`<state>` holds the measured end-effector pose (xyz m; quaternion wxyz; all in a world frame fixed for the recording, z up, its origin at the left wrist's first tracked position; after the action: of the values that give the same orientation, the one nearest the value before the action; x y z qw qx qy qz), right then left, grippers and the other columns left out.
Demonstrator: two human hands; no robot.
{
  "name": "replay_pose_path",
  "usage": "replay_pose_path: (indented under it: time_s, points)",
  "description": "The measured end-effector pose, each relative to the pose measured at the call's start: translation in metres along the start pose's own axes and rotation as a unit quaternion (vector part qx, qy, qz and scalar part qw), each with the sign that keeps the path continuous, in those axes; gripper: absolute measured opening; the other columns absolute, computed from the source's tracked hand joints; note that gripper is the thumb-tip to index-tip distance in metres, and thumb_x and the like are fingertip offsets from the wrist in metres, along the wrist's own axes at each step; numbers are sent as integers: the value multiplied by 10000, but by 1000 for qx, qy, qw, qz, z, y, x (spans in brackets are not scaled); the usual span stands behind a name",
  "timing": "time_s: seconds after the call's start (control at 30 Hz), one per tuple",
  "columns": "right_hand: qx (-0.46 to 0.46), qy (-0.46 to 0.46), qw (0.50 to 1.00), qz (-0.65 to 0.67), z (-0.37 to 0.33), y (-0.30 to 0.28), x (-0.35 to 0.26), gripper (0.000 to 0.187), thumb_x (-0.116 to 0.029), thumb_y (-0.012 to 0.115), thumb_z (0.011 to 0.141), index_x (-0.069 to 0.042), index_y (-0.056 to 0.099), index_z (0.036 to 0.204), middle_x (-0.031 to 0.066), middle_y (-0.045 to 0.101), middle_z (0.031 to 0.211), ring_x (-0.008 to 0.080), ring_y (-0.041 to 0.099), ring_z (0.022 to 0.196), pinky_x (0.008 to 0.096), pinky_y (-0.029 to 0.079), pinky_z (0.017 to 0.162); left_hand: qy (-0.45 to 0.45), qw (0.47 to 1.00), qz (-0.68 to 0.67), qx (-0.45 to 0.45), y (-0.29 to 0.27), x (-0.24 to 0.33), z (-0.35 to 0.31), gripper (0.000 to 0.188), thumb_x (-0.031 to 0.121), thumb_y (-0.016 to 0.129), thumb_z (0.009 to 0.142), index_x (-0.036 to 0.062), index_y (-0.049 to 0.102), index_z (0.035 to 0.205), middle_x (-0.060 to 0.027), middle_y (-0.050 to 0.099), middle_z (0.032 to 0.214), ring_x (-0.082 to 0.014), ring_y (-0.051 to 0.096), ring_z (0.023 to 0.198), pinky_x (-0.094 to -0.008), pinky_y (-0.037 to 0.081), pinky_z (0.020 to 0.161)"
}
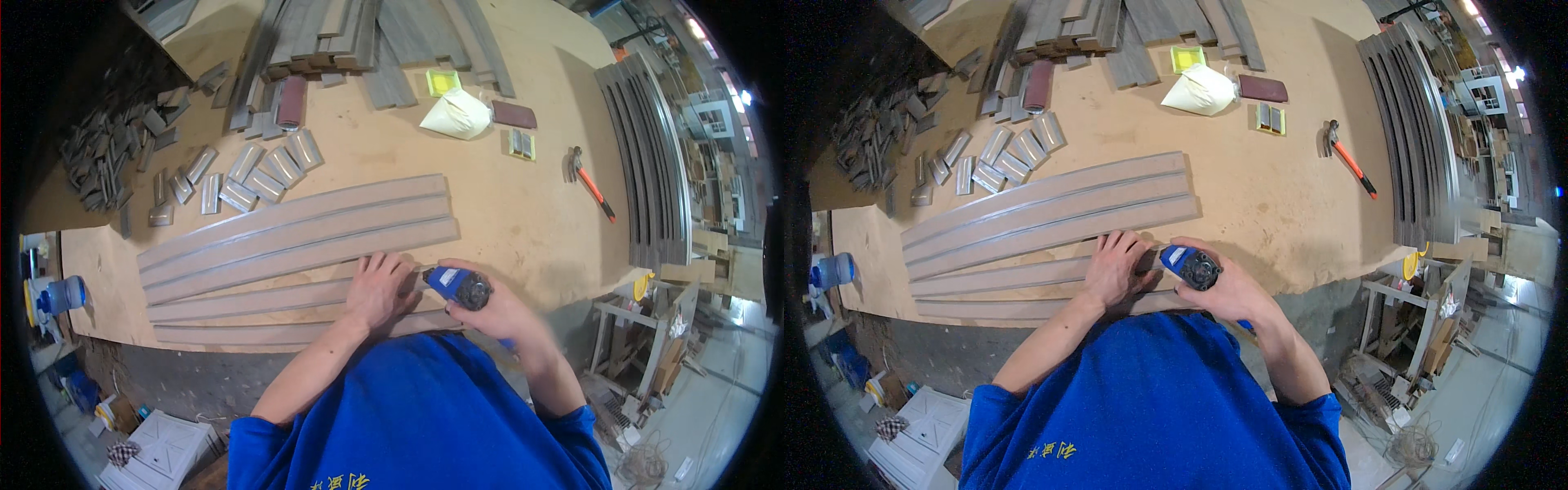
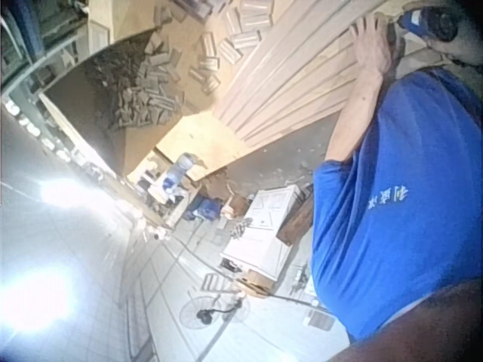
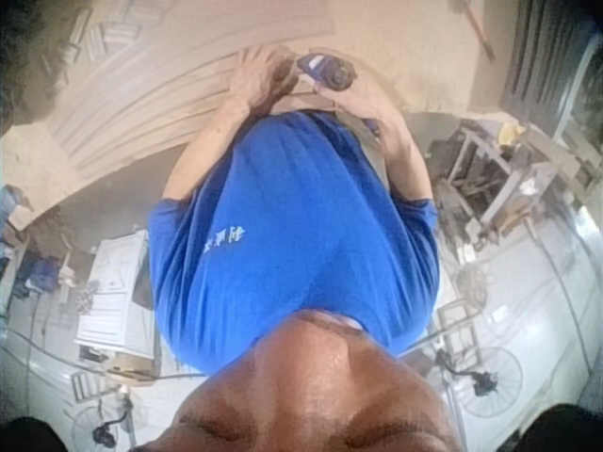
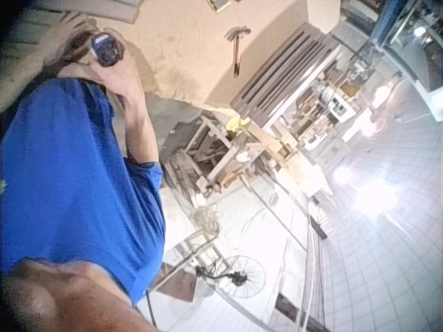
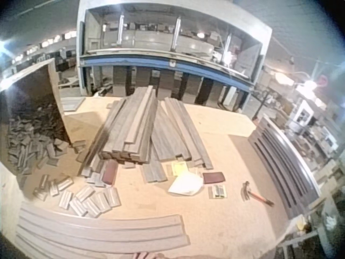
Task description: Applying wood glue to small blocks and using a pneumatic nailer to secure them onto long wood strips to assemble components for furniture manufacturing.
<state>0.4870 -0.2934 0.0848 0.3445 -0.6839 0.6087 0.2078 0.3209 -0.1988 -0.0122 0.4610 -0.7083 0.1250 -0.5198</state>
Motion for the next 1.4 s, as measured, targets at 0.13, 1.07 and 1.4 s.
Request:
replay_pose_path:
  time_s: [0.13,1.07,1.4]
  points:
    - [11,-67,998,8,-1,2,7,683,-177,792,864,-160,559,1505,120,680,1358,242,658,1239,369,501,1081,-7,1000,-1,-6,-1,0,1,483,356,800,833,129,656,1234,-60,609,1204,-283,545,1178,-454,429,1015]
    - [299,-81,937,-162,0,-65,32,728,-168,773,840,-105,479,1503,233,640,1331,466,628,1216,490,547,997,13,998,40,53,-8,-15,-32,579,284,826,813,140,639,1342,-75,621,1248,-306,563,1205,-469,440,1018]
    - [409,-174,859,-256,18,-55,64,608,-196,787,844,-109,594,1415,114,586,1400,368,570,1245,494,467,1050,62,975,175,125,-29,-24,-31,511,270,885,761,181,723,1237,-29,633,1207,-261,574,1098,-463,440,961]
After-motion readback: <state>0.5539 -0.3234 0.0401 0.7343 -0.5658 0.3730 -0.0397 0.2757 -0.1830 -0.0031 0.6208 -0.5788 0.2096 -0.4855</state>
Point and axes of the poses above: each hand's wrist, its own z-axis towards the middle knuckle, its own y-axis out of the palm, x = y × z, the point moved 5 cm from there along z, towards the middle knuckle
